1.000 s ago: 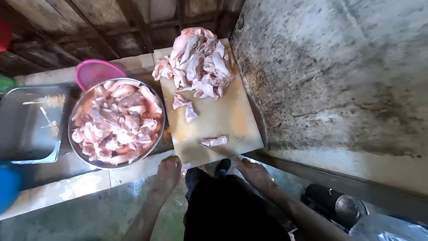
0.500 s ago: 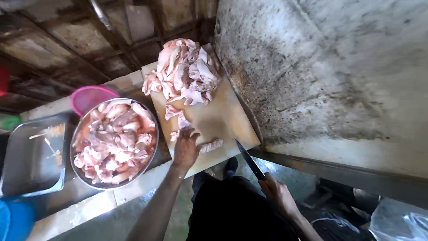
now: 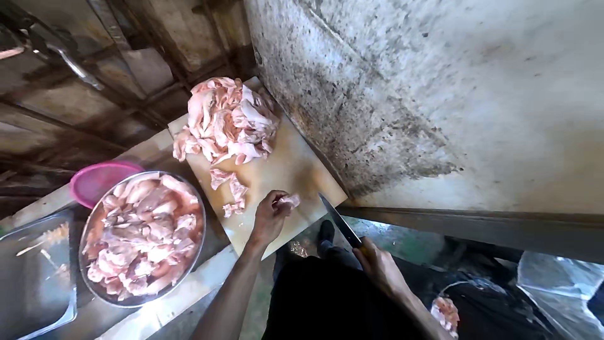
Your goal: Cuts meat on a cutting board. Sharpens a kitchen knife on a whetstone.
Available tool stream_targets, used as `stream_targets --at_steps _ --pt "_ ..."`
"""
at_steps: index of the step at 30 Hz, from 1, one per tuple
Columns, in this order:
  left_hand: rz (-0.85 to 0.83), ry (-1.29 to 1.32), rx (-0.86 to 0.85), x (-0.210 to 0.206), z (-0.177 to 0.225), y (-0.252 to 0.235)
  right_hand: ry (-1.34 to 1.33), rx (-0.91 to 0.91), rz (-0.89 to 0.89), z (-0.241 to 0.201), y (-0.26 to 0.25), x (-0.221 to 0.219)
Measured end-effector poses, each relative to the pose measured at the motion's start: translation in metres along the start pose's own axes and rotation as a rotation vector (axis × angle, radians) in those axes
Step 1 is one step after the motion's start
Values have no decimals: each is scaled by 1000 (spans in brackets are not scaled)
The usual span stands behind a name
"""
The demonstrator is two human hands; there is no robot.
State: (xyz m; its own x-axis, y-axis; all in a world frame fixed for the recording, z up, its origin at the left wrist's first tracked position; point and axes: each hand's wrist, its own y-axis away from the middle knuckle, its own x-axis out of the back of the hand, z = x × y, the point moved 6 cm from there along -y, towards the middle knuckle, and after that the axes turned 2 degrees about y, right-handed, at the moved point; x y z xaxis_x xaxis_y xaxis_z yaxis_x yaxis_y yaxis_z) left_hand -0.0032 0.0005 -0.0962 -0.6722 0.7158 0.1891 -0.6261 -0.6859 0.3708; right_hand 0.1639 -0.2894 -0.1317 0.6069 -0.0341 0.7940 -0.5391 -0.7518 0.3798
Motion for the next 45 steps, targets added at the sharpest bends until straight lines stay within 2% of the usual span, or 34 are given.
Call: stream_targets --at_steps 2,4,6,9,15,20,24,28,30,32,34,37,40,45 --pt "95 -60 71 -3 -26 12 -7 -28 -44 -6 -3 -1" --pt "120 -262 184 -4 -57 30 -12 -38 -73 -15 -6 -1" --pt "129 -410 206 -2 -78 47 -17 -19 -68 -23 -9 -2" --pt "168 -446 201 3 -91 66 -9 5 -84 -32 -7 -5" --pt "249 -465 96 9 -83 58 54 60 -216 -63 -20 -19" --pt "210 -453 76 -9 -83 43 126 48 -378 -94 -29 -31" --pt "288 -421 106 -8 -87 41 78 24 -370 -89 -39 -39" --pt "265 -426 120 -3 -84 39 -40 -11 -315 -75 -40 -43" --pt "267 -509 36 -3 -81 39 -64 -22 -310 -71 -39 -45" --pt "296 -572 -126 -4 -76 40 -72 -24 -293 -67 -37 -48" --pt "259 -587 -205 -7 -71 38 -80 -28 -285 -66 -34 -51" --pt "193 -530 -104 -9 -71 33 -96 -34 -319 -69 -31 -54" --pt "218 -419 -7 -8 -80 37 -87 41 -351 -80 -26 -54" --pt "275 -262 -44 -13 -92 46 -7 120 -354 -105 -20 -59"
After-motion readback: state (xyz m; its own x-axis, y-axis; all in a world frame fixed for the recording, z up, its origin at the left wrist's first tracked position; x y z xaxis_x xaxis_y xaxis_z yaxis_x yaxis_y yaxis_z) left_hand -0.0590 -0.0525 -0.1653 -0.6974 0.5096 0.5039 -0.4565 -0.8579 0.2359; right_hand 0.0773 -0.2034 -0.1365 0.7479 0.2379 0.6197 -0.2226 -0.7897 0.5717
